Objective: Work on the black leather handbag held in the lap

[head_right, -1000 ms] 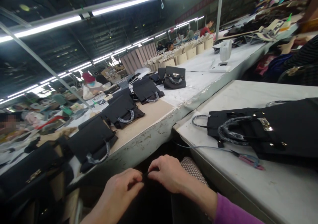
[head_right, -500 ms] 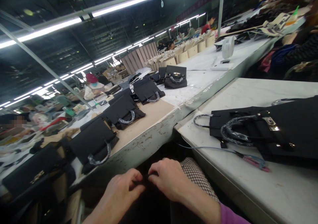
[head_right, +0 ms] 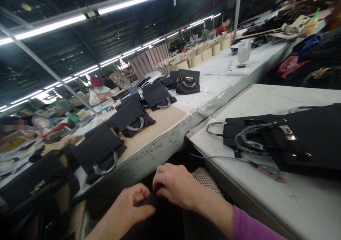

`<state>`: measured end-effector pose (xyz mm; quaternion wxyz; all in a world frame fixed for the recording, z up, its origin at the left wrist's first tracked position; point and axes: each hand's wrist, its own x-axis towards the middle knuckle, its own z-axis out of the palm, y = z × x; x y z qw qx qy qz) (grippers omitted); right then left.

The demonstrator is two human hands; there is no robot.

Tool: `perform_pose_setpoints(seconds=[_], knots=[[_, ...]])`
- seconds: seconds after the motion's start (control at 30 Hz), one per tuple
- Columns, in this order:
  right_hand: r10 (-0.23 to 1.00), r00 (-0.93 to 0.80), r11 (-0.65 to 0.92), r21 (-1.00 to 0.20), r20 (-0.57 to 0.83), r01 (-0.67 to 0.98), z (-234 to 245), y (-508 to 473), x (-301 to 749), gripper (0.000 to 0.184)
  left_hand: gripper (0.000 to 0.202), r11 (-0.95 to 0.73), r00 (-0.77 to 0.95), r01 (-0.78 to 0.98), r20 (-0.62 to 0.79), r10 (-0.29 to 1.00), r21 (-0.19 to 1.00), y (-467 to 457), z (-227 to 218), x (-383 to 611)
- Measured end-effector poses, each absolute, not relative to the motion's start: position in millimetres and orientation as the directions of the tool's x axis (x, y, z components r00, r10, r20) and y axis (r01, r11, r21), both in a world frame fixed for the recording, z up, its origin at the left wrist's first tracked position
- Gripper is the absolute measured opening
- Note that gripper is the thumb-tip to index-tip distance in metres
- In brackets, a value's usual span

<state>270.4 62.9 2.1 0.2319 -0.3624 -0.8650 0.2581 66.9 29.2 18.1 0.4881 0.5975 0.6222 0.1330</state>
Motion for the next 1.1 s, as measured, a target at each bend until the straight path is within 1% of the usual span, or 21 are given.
perform_pose_setpoints(seconds=[0.1, 0.2, 0.33, 0.53, 0.67, 0.8, 0.93, 1.1], knots=[[0.700, -0.673, 0.672, -0.539, 0.237, 0.509, 5, 65, 270, 0.012, 0.016, 0.267, 0.196, 0.591, -0.457, 0.868, 0.761, 27, 18, 65], [0.651, -0.713, 0.721, -0.504, 0.261, 0.475, 5, 66, 269, 0.012, 0.016, 0.260, 0.207, 0.585, -0.451, 0.868, 0.769, 26, 17, 63], [0.643, -0.719, 0.721, -0.525, 0.264, 0.452, 3, 66, 267, 0.011, 0.015, 0.265, 0.211, 0.574, -0.453, 0.866, 0.774, 26, 18, 62], [0.631, -0.745, 0.712, -0.541, 0.216, 0.447, 15, 67, 265, 0.012, 0.013, 0.258, 0.200, 0.593, -0.450, 0.871, 0.763, 21, 21, 64], [0.627, -0.753, 0.683, -0.606, 0.198, 0.409, 19, 68, 265, 0.013, 0.013, 0.236, 0.209, 0.599, -0.434, 0.876, 0.765, 19, 20, 63], [0.652, -0.724, 0.644, -0.669, 0.226, 0.371, 11, 69, 264, 0.015, 0.014, 0.220, 0.230, 0.598, -0.429, 0.874, 0.770, 19, 17, 60], [0.651, -0.711, 0.659, -0.661, 0.266, 0.357, 3, 69, 264, 0.015, 0.014, 0.215, 0.222, 0.606, -0.423, 0.878, 0.765, 19, 16, 60], [0.638, -0.717, 0.683, -0.636, 0.280, 0.359, -1, 70, 265, 0.014, 0.014, 0.222, 0.229, 0.597, -0.429, 0.874, 0.771, 21, 16, 61]])
